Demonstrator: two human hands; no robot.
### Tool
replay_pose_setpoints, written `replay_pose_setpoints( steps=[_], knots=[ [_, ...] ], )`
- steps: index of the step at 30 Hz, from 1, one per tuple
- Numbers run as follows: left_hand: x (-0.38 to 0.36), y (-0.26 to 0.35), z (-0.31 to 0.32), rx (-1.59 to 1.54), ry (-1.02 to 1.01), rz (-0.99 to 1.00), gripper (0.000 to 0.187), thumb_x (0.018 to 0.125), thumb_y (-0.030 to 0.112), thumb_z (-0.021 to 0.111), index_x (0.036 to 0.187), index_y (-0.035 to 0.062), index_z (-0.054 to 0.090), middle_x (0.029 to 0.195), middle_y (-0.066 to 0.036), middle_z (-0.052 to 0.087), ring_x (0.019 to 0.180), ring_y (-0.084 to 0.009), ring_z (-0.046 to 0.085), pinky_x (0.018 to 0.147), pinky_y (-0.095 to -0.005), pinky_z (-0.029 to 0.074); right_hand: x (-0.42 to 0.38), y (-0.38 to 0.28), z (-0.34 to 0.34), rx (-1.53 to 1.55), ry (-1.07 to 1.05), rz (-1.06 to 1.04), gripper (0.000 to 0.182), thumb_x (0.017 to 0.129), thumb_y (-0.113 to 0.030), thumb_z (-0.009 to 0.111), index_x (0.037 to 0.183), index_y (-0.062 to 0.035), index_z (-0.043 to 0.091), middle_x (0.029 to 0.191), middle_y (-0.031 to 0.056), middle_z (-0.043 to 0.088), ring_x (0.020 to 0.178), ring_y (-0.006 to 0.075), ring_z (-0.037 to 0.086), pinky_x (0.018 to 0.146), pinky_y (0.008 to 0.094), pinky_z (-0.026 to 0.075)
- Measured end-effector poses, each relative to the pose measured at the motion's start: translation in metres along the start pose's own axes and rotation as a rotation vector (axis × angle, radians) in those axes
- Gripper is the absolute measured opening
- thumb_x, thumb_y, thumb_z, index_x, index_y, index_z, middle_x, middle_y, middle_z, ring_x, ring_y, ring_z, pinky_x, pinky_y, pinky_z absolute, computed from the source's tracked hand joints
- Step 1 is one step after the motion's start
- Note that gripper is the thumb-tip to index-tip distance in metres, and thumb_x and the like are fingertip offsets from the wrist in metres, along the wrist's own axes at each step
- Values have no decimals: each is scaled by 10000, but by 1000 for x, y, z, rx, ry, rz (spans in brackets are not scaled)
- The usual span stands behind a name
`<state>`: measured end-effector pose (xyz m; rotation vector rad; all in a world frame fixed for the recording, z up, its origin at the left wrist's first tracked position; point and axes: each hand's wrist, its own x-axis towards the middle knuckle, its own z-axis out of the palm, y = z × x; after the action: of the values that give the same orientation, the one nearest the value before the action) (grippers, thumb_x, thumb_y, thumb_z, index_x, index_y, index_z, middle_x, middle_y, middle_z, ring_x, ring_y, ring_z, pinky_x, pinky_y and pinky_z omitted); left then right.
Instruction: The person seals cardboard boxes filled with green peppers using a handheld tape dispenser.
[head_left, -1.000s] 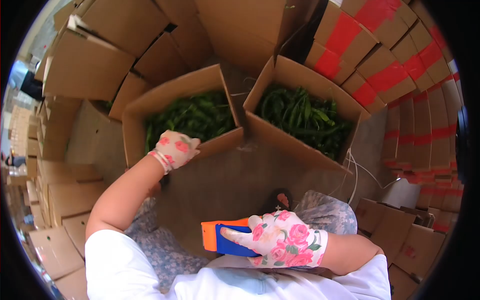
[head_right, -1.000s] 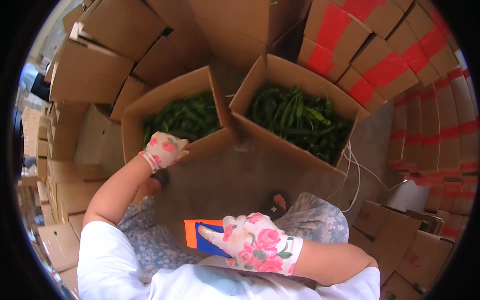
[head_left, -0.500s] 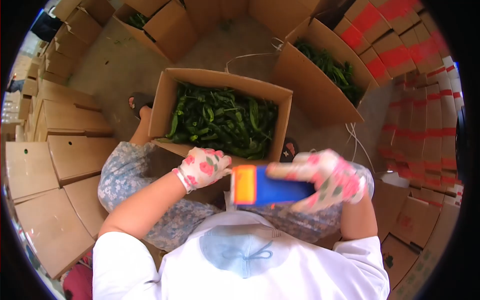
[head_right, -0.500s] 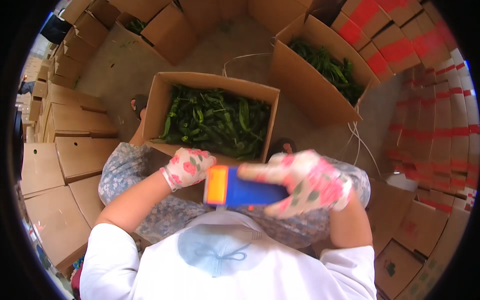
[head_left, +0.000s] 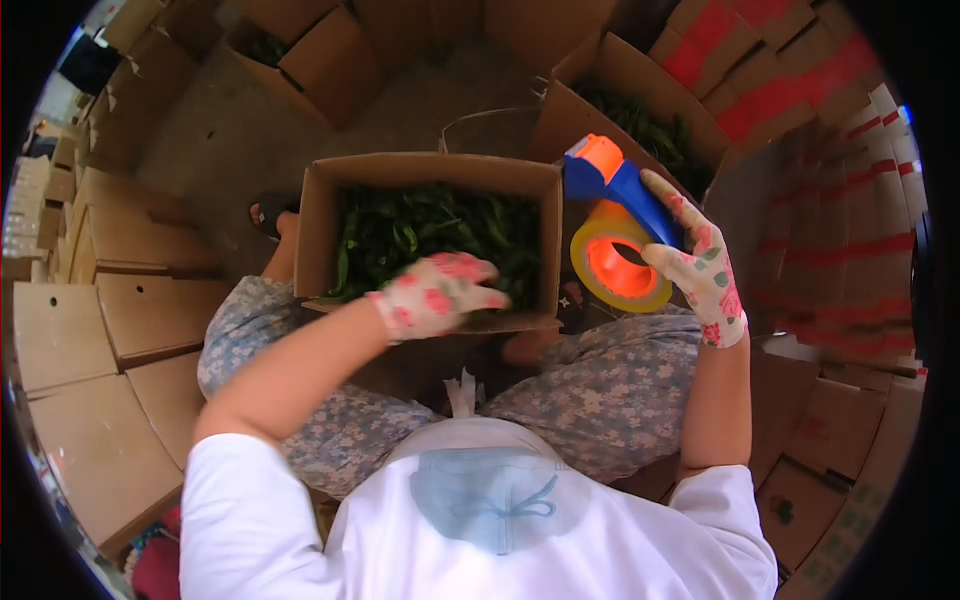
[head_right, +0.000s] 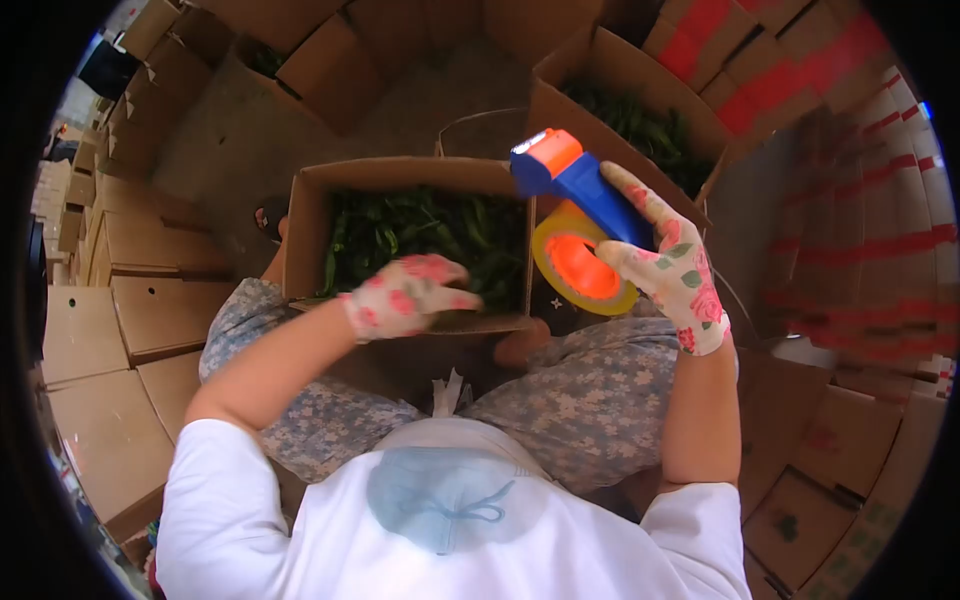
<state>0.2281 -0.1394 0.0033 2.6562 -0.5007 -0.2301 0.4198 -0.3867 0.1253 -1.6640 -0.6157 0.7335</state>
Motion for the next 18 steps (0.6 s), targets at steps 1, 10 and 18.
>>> replay_pose_setpoints(
  steps=[1,10,18],
  knots=[
    [-25,-17,-5,99,-41,9,527,713,67,638,1213,231,651,1339,-141,550,1250,-341,525,1011,-408,480,0,6,2,-7,-29,7,692,791,-68,689,1435,26,455,1323,74,555,1170,135,544,1024,261,399],
    [-68,-89,11,394,-449,-588,1055,760,433,761,1569,152,144,1599,-162,204,1454,-398,228,1153,-499,254,4,22,2,-500,-247,-41,717,693,-136,725,1378,-34,543,1200,174,641,1082,264,631,989,337,463],
    [-83,-78,-17,384,-268,-625,919,777,276,769,1534,125,269,1524,-163,348,1347,-389,416,1016,-398,441,5,16,9,-529,-237,-80,715,682,-142,735,1370,-58,559,1105,167,667,1003,278,648,933,341,485]
  ],
)
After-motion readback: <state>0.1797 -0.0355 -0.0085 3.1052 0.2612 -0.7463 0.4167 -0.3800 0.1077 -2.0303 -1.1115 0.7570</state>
